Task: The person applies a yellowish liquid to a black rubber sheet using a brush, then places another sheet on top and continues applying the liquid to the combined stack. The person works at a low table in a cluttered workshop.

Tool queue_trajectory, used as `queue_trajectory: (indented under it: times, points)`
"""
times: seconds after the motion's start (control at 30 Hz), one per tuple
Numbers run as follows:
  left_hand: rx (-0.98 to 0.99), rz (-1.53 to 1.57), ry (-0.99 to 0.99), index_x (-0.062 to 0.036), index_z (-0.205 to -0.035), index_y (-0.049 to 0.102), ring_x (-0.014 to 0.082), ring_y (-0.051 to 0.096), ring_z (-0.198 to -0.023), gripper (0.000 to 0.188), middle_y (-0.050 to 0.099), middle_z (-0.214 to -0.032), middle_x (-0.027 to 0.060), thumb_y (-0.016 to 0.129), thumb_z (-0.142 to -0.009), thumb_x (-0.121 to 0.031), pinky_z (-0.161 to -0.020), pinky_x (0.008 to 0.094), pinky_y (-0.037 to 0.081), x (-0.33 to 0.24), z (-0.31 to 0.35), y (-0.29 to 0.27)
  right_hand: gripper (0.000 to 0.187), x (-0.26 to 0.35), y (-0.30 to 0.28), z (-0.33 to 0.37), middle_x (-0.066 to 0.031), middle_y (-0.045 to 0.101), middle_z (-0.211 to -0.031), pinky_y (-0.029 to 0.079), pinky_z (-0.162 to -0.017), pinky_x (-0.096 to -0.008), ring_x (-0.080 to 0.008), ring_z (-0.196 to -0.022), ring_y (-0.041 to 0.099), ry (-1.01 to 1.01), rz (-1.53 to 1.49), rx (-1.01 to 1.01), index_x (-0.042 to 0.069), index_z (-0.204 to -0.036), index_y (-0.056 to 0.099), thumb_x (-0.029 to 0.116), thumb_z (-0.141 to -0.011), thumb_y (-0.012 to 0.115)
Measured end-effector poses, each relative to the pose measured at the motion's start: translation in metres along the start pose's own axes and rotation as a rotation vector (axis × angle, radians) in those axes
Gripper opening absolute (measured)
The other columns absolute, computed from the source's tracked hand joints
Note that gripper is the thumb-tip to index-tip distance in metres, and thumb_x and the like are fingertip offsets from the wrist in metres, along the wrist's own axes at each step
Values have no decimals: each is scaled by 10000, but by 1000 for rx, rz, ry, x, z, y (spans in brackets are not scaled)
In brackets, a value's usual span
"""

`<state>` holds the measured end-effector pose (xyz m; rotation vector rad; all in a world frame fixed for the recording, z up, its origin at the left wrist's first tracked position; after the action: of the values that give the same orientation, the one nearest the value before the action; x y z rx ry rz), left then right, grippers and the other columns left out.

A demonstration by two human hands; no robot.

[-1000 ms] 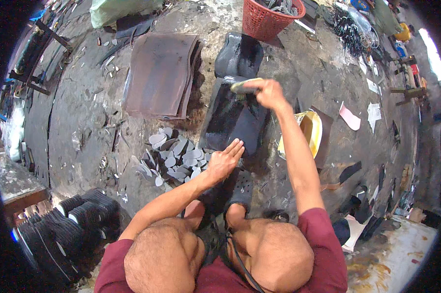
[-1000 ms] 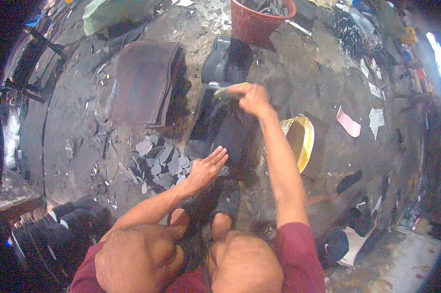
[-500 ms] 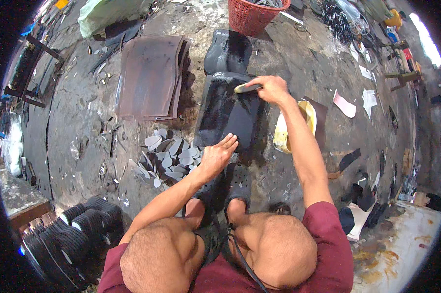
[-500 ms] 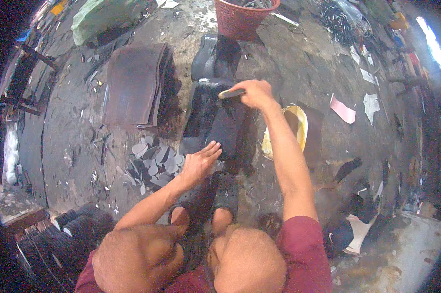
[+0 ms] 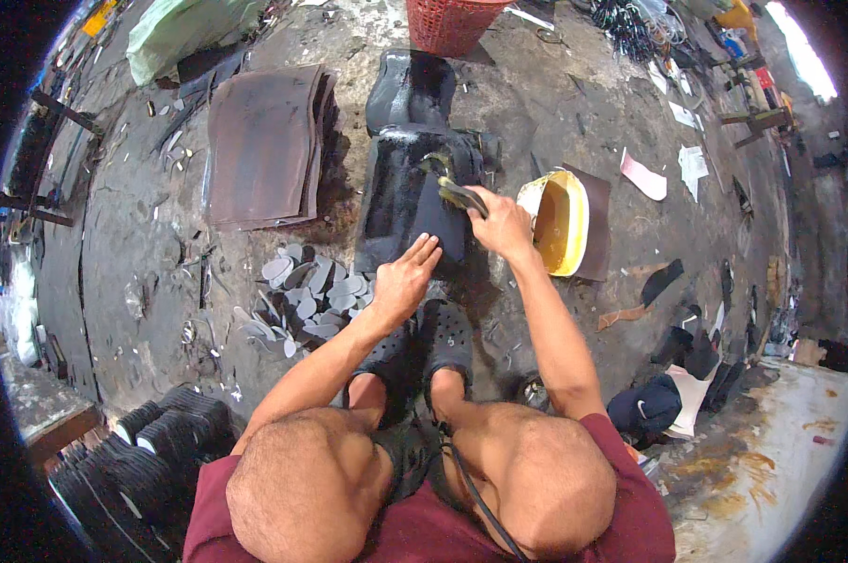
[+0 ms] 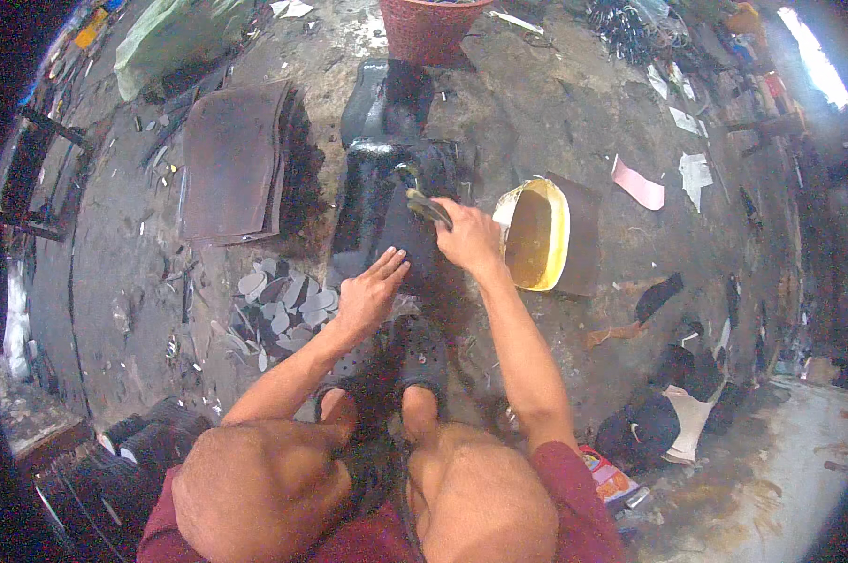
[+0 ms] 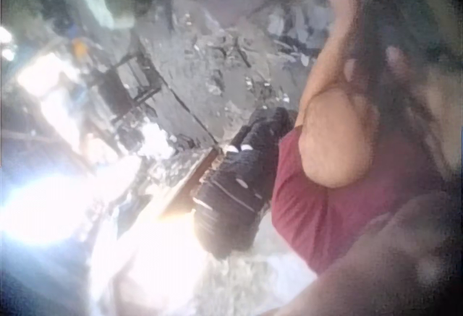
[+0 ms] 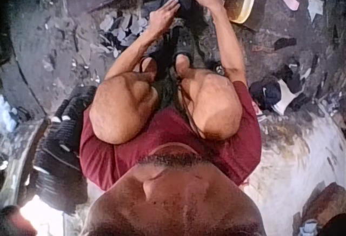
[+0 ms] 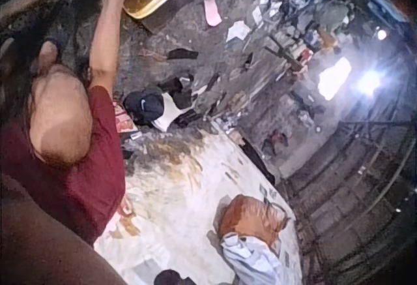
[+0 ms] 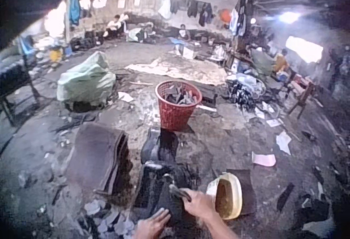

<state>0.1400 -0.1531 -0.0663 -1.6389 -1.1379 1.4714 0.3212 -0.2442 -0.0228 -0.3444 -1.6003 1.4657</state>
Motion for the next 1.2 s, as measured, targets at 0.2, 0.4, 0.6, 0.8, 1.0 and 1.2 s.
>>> queue_trajectory:
  times: [0.2,0.4,0.6,0.8,1.0,1.2]
  points:
    - [10,20,25,-73,-1301,610,215,509,-1371,515,555,-1460,66,610,-791,-1,-777,371,612,10,-7,1,464,-7,-6,-19,-221,723,-995,530,-791,-566,-441,-938,689,3,84,-86,173,-1344,553,254,-890,608]
    - [-112,259,-75,-110,-1223,678,257,524,-1354,480,586,-1419,110,635,-770,41,-923,389,568,12,9,-13,326,5,9,-23,-135,731,-995,547,-775,-529,-390,-940,690,-234,21,6,255,-1228,648,231,-904,619]
    - [-511,437,-680,-165,-1244,729,233,643,-902,434,672,-1129,116,649,-839,-34,-897,341,502,80,26,-32,328,11,8,70,-90,721,-916,554,-701,-490,-332,-836,683,-368,-19,-32,272,-1183,669,178,-869,654]
    - [-308,785,-915,-85,-1336,658,100,561,-719,465,710,-1040,62,616,-873,-84,-689,289,483,134,41,3,337,29,-4,87,-120,725,-951,543,-734,-477,-355,-867,696,-238,-249,107,246,-1227,660,247,-890,677]
    - [-156,838,-919,-68,-1331,658,83,534,-696,468,724,-986,41,615,-866,-87,-649,260,456,125,32,-1,362,42,-16,-22,-107,738,-1079,566,-782,-435,-343,-929,706,-293,-7,-178,207,-1202,695,133,-857,616]
    - [-187,934,-964,6,-1307,648,224,613,-1209,480,676,-1272,162,607,-830,-26,-1036,307,442,121,49,-15,413,112,23,-15,-98,718,-1174,552,-855,-528,-319,-1060,687,-433,179,404,270,-1196,709,188,-795,651]
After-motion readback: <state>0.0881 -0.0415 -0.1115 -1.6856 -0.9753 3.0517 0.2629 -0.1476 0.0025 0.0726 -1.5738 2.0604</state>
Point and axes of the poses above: each hand's wrist, its own z-axis away from the middle knuckle, its own y-axis out of the palm, x = y × z, the point moved 5 cm from there along -z, towards the middle knuckle
